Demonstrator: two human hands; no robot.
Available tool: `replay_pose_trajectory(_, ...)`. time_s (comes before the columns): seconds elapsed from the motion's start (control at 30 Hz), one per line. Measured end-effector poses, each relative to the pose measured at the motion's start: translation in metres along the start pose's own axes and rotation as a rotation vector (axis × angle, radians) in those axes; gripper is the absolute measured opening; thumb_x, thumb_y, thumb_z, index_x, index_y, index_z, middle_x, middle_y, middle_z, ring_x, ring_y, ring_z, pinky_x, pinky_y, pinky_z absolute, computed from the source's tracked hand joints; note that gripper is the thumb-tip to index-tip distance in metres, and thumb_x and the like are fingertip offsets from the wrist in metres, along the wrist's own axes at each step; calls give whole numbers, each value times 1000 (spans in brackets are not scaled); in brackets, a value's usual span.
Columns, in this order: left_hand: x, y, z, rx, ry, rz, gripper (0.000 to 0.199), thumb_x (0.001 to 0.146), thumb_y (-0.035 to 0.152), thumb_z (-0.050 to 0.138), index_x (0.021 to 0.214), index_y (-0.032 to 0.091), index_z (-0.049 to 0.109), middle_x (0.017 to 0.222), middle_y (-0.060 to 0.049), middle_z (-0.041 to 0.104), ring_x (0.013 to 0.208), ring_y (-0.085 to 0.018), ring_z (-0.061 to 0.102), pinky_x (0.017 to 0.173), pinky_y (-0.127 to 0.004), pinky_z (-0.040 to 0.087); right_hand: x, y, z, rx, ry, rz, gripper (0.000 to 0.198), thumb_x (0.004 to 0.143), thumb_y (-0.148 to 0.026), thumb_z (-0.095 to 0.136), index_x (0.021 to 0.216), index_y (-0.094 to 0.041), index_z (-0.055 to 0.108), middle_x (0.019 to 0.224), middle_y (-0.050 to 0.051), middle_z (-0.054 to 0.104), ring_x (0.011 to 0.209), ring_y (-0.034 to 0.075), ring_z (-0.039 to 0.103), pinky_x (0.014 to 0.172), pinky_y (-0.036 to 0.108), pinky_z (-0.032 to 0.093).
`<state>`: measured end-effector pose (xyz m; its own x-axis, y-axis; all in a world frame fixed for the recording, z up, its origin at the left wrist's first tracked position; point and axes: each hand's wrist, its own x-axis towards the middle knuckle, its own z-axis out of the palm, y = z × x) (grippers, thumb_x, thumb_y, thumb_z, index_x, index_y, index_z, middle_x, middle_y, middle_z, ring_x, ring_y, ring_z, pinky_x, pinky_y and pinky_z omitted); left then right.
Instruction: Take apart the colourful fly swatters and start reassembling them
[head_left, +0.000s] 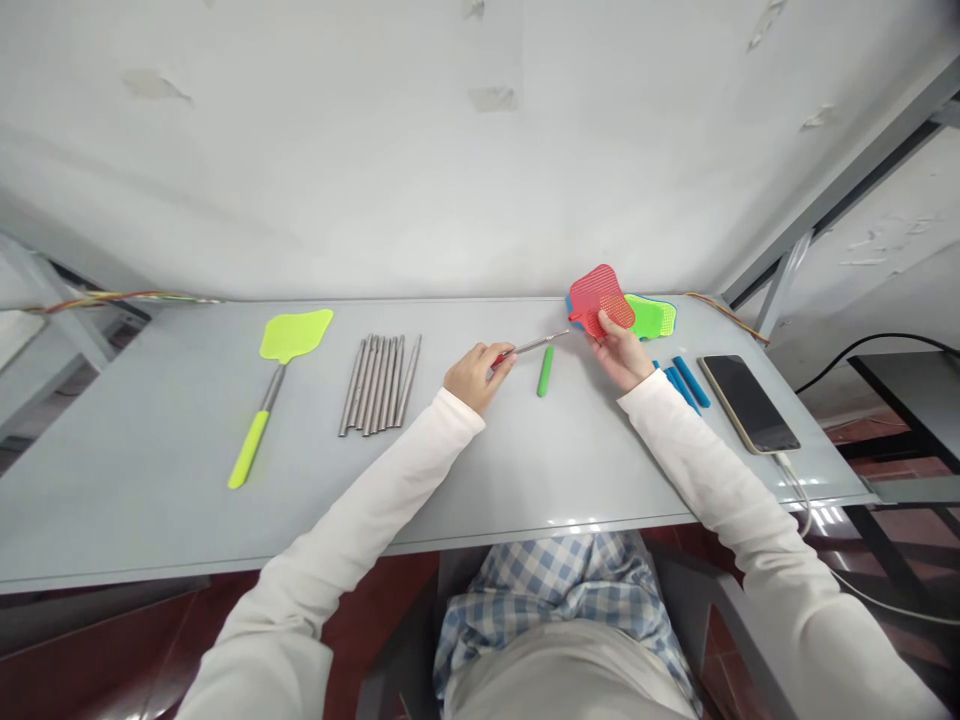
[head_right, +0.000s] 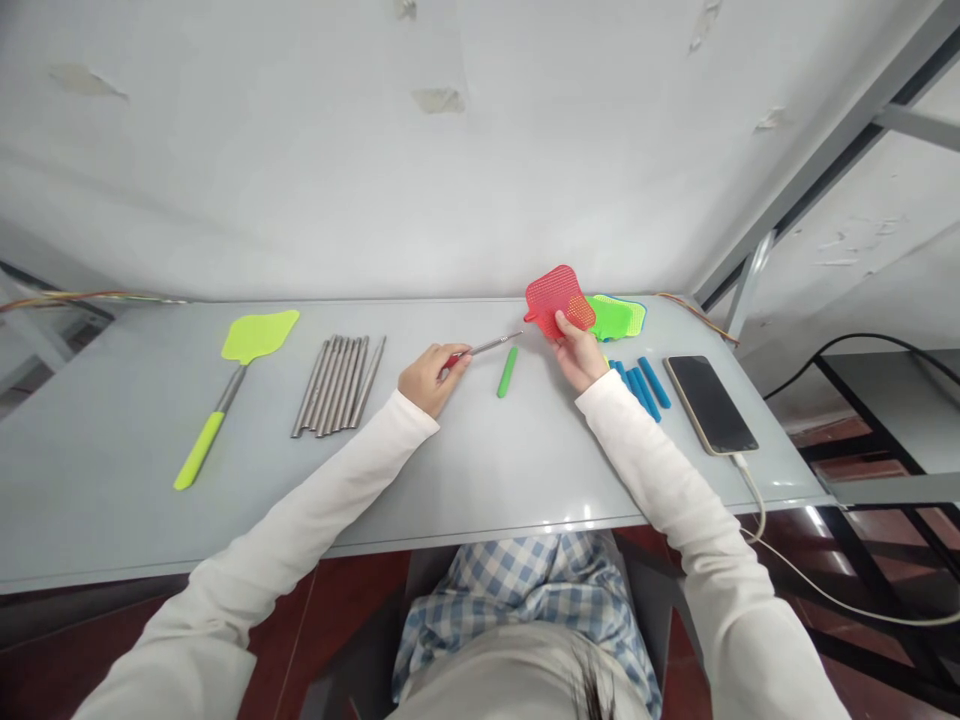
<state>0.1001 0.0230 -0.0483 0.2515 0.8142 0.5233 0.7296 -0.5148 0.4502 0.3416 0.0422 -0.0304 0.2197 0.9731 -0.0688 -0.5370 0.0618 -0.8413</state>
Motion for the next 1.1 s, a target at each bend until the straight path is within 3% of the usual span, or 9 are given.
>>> replay_pose_trajectory(0.17,0,0,-1,3,-9,-41,35,95,45,43,105,23,69,81,-1,63,66,-9,54,63,-22,38,-7,3,3,-26,-27,-67,28,63,-29,81,87,-25,67,107,-3,72,111,16,63,99,30,52)
replay_pose_trajectory(0.83,1,-1,-2,10,-63,-135,36,95,47,43,109,28,69,83,-1,63,67,-10,54,60,-23,36,-13,5,3,-74,-45,-66,34,62,-34,83,92,-27,68,109,-3,72,112,17,63,101,32,51)
replay_pose_trajectory(1.1,3,-9,-1,45,-51,-95,40,94,53,41,109,31,72,77,0,64,66,-10,54,55,-23,32,-20,6,3,-113,-60,-76,37,59,-34,85,92,-26,68,108,-2,72,110,18,63,100,34,52)
